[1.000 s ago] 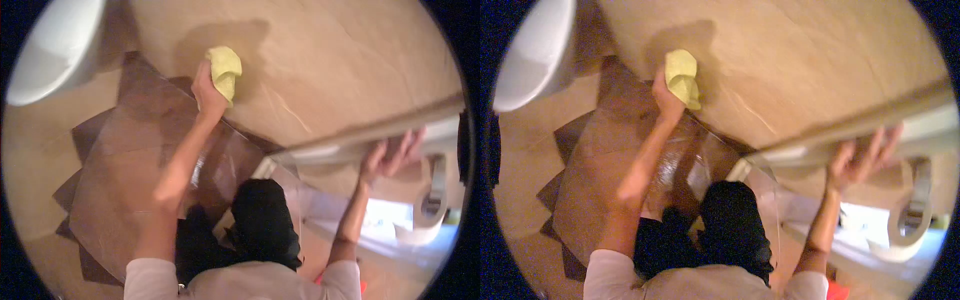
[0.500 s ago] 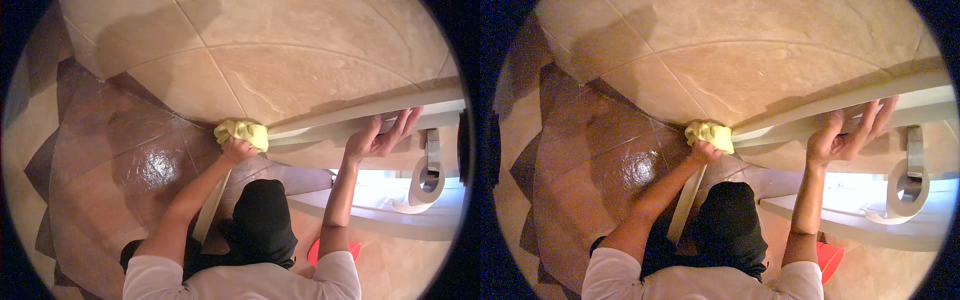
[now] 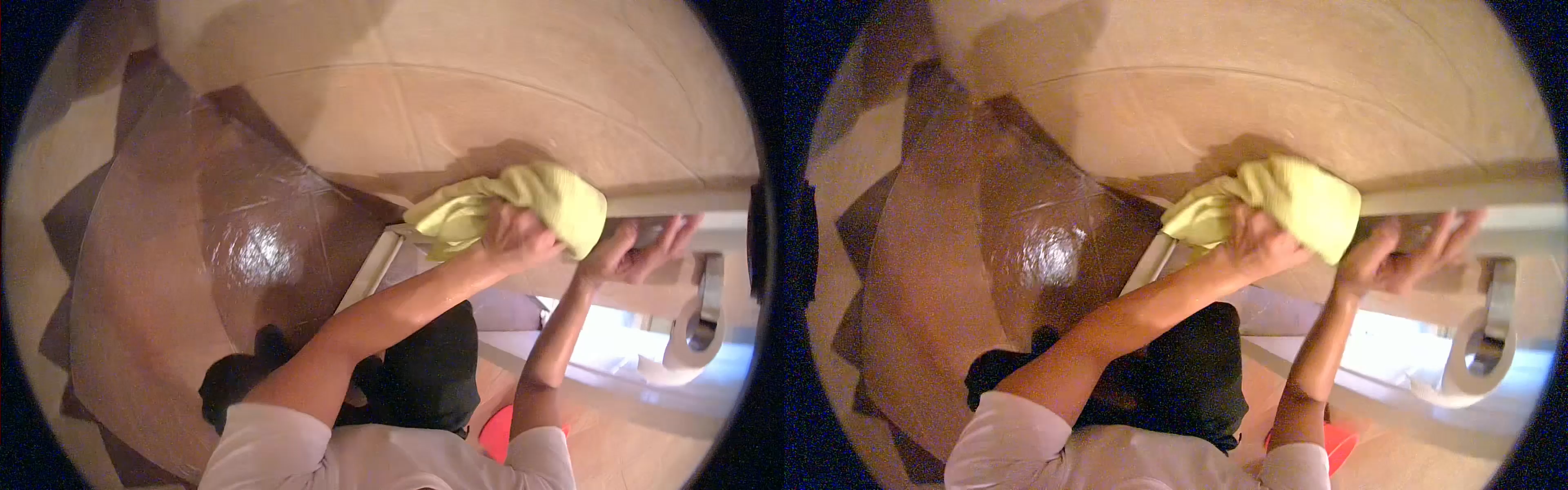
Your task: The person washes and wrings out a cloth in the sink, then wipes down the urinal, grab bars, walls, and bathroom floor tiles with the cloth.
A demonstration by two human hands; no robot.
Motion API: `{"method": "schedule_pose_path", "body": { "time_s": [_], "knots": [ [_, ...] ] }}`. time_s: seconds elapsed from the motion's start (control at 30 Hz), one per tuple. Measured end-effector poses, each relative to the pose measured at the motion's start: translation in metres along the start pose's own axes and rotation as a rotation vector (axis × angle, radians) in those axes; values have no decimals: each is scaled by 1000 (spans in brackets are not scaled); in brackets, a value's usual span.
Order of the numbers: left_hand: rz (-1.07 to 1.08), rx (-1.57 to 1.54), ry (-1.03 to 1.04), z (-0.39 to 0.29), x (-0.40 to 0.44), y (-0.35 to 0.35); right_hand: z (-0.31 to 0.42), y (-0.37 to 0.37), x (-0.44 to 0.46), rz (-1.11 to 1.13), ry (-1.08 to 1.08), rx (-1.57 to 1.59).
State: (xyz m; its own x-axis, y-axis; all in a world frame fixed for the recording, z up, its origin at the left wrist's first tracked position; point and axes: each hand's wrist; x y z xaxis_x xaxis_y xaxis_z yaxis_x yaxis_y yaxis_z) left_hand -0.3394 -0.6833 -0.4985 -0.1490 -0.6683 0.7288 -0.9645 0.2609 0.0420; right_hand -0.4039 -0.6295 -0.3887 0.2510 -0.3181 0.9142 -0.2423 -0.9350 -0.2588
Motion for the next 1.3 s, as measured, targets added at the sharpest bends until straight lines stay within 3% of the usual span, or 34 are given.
{"method": "schedule_pose_path", "body": {
  "time_s": [0.03,0.13,0.17,0.27,0.37,0.43,0.5,0.57,0.63,0.7,0.77,0.87,0.9,0.97,1.0,1.07,1.1,1.17,1.23,1.3],
  "knots": [
    [-190,32,84,11,-10,3,3,3,2,-5,-34,37],
    [-82,99,204,54,-55,-5,10,-7,6,50,-60,31],
    [-160,242,317,68,-64,-10,13,-9,6,21,-51,36],
    [228,160,119,105,-127,-6,4,-40,-6,66,-220,-88],
    [283,299,98,149,-189,-11,19,-66,-32,90,-185,-39],
    [526,364,-179,204,-260,-5,31,-85,-48,148,-164,-34],
    [731,426,-591,205,-257,-50,29,-108,-60,268,-138,-57],
    [890,586,-813,198,-242,-104,34,-112,-67,369,-58,55],
    [897,825,-501,226,-235,-135,34,-112,-73,411,-32,95],
    [920,884,-506,278,-210,-155,45,-103,-83,495,24,136],
    [1151,1065,-460,252,-123,-214,57,-85,-83,514,-10,77],
    [1080,937,-387,252,-100,-296,53,-52,-58,347,-91,76],
    [937,906,-473,257,-112,-324,52,-43,-47,242,-131,61],
    [792,869,-568,278,-151,-336,58,-19,-27,286,-86,-180],
    [657,1043,-492,292,-186,-331,50,-13,-30,362,-78,-222],
    [599,1184,-545,288,-213,-318,48,1,-41,440,-33,-382],
    [701,1117,-690,282,-222,-305,46,8,-46,488,-36,-533],
    [867,710,-719,273,-263,-289,35,20,-43,463,-138,-339],
    [855,435,-572,228,-325,-290,32,13,-47,365,-127,-470],
    [1215,328,-582,167,-337,-302,44,24,-40,256,-238,-452]
  ]
}}
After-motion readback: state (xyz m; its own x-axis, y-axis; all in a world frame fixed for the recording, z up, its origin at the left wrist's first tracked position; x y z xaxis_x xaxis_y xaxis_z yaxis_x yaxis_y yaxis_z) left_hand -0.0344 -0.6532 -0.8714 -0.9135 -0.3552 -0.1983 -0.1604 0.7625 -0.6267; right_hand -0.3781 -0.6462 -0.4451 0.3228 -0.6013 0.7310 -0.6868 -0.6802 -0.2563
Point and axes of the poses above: each hand's wrist, its own x-axis towards the middle knuckle, its own y-axis out of the palm, z = x × y, and after that the axes turned 5 degrees about -y, right-handed
